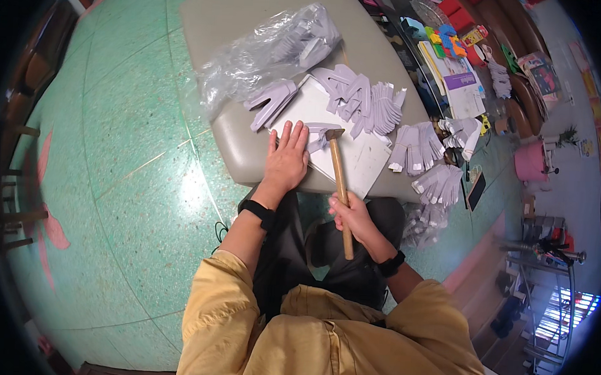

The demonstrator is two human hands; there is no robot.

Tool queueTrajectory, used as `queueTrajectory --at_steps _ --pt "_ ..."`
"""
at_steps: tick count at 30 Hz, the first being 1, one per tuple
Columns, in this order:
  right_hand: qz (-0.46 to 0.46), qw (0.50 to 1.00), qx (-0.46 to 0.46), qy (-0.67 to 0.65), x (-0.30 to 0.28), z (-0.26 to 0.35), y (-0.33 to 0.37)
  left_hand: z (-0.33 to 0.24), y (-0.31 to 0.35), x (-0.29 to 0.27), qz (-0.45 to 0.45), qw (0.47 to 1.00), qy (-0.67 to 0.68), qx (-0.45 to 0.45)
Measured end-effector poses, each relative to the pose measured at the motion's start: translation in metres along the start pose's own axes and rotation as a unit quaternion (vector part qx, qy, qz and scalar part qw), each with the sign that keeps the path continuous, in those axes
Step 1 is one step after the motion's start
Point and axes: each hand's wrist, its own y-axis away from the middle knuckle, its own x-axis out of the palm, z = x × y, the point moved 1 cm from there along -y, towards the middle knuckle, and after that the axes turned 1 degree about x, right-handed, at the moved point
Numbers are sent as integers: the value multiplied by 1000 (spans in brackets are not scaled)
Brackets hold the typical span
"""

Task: The person uses a hammer to tap and join purple plastic pieces together on a white surface, then picks up and inspects the assembled component by hand.

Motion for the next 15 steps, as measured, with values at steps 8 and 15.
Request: queueTrajectory --at_steps 8,15 --pt "-95 994 -38 38 -1 3 11 -2 0 -3 20 1000 2 -10" --pt "-85 983 -57 155 7 4 7 -2 -1 0 26 999 15 -19"
